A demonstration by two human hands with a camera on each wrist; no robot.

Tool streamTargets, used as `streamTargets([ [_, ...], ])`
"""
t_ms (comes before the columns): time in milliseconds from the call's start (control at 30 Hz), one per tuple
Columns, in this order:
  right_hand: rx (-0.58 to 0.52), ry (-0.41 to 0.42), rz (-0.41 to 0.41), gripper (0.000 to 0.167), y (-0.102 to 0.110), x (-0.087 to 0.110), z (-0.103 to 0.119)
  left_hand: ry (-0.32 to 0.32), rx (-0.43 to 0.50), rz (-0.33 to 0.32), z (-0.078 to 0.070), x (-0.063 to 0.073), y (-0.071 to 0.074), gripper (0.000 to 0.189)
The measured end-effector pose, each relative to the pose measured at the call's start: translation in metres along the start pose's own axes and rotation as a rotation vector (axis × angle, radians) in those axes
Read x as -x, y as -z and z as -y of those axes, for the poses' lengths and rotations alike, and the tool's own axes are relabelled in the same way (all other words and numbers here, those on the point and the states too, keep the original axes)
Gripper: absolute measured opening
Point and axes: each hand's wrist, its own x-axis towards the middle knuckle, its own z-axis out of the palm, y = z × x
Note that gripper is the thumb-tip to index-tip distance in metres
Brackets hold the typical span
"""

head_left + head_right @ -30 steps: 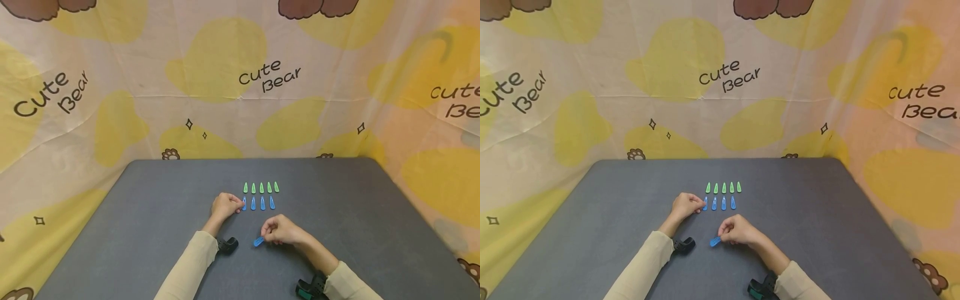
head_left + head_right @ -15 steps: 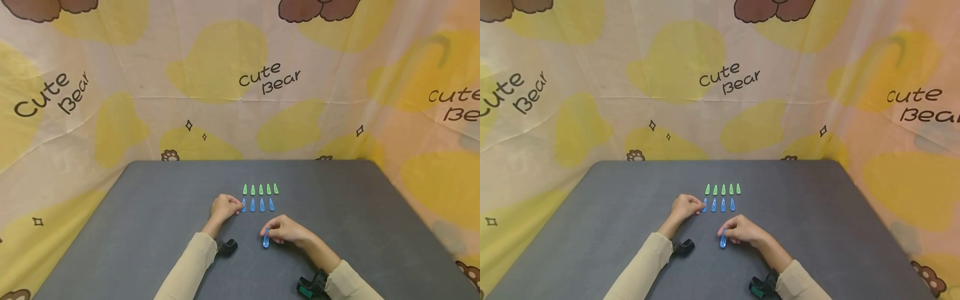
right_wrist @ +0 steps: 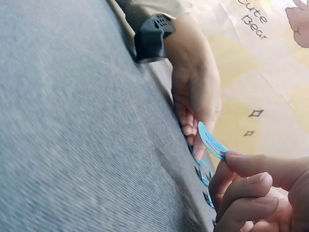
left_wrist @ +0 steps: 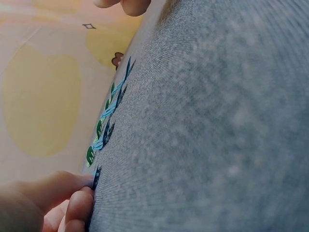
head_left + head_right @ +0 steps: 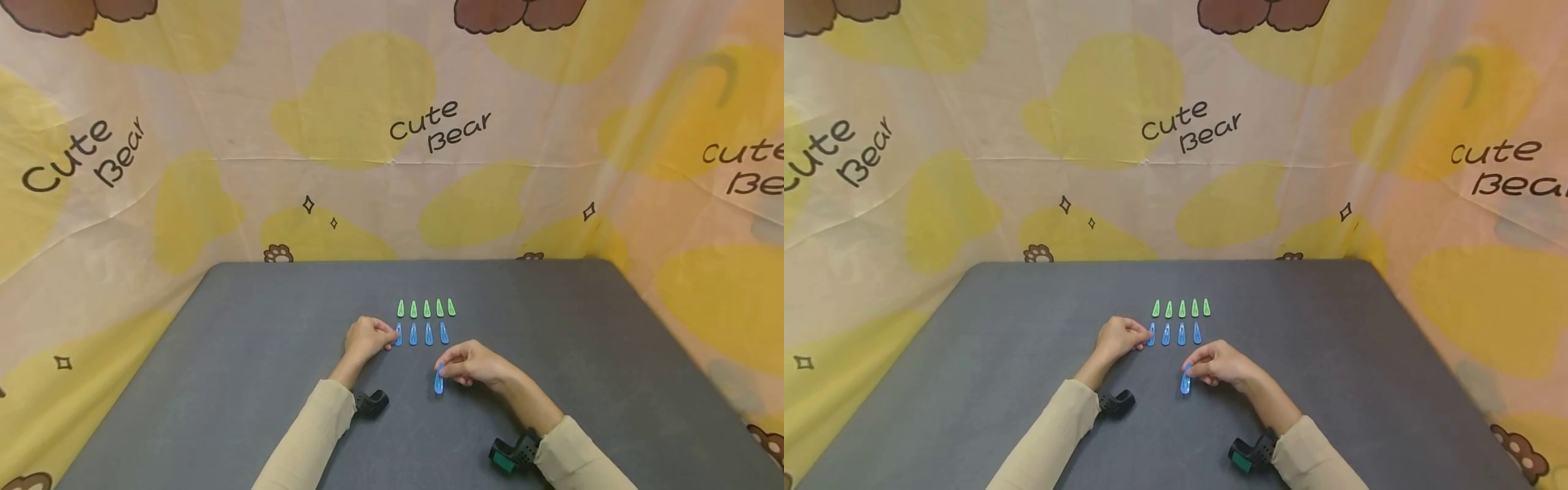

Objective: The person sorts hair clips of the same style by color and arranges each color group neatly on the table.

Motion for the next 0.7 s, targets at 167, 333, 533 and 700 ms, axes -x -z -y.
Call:
streamTargets([
  [167,0.016,-0.012,-0.031,0.03,0.009,-0.001,0.002,0.004,-0.006,0.001,-0.001,-0.001,0.001,0.016],
  [333,0.046,-0.048,-0.074,0.027,0.018,-0.003,0.003,0.012,-0.001,0.003,0.0,0.0,0.001,0.017],
  [533,0.079,-0.074,-0.125,0.025,0.028,-0.005,0.004,0.022,-0.009,0.005,0.0,0.0,0.0,0.017],
  [700,0.09,-0.081,-0.153,0.026,0.037,-0.009,0.002,0.016,-0.008,0.006,0.0,0.0,-0.001,0.016],
])
